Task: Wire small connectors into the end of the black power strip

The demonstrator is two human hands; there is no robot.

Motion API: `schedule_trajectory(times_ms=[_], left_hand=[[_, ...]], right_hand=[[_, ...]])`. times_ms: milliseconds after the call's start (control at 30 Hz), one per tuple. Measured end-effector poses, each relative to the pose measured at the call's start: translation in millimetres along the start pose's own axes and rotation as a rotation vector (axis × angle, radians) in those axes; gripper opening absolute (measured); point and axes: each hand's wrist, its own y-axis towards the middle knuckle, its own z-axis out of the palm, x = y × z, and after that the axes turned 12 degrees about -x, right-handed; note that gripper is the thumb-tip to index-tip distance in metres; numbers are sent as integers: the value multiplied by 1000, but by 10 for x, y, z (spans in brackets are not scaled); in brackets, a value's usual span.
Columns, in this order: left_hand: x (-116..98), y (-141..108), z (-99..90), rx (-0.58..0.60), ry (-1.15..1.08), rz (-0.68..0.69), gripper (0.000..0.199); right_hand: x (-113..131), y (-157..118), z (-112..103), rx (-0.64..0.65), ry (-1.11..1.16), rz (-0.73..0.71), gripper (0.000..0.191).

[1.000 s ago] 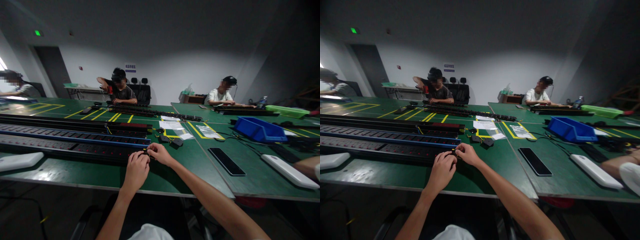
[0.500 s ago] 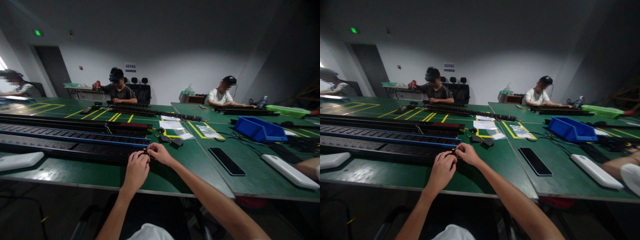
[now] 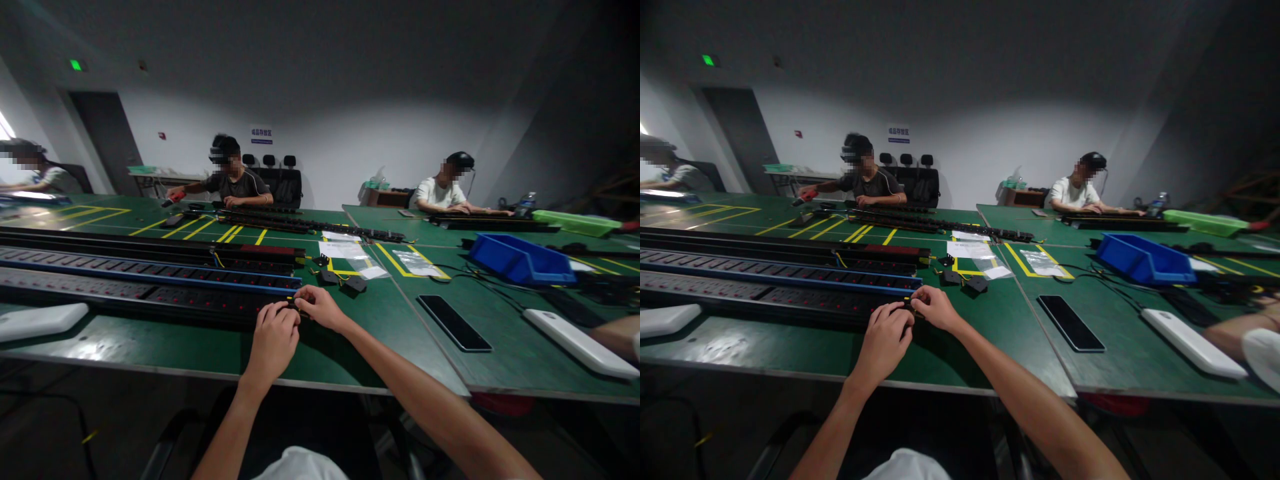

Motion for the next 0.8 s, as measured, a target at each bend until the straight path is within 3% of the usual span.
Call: schedule_trajectory(times_ms=[800], left_hand=[[-10,1,-12,9,9,1,17]], right_hand=[[1,-1,-6,5,9,1,19]])
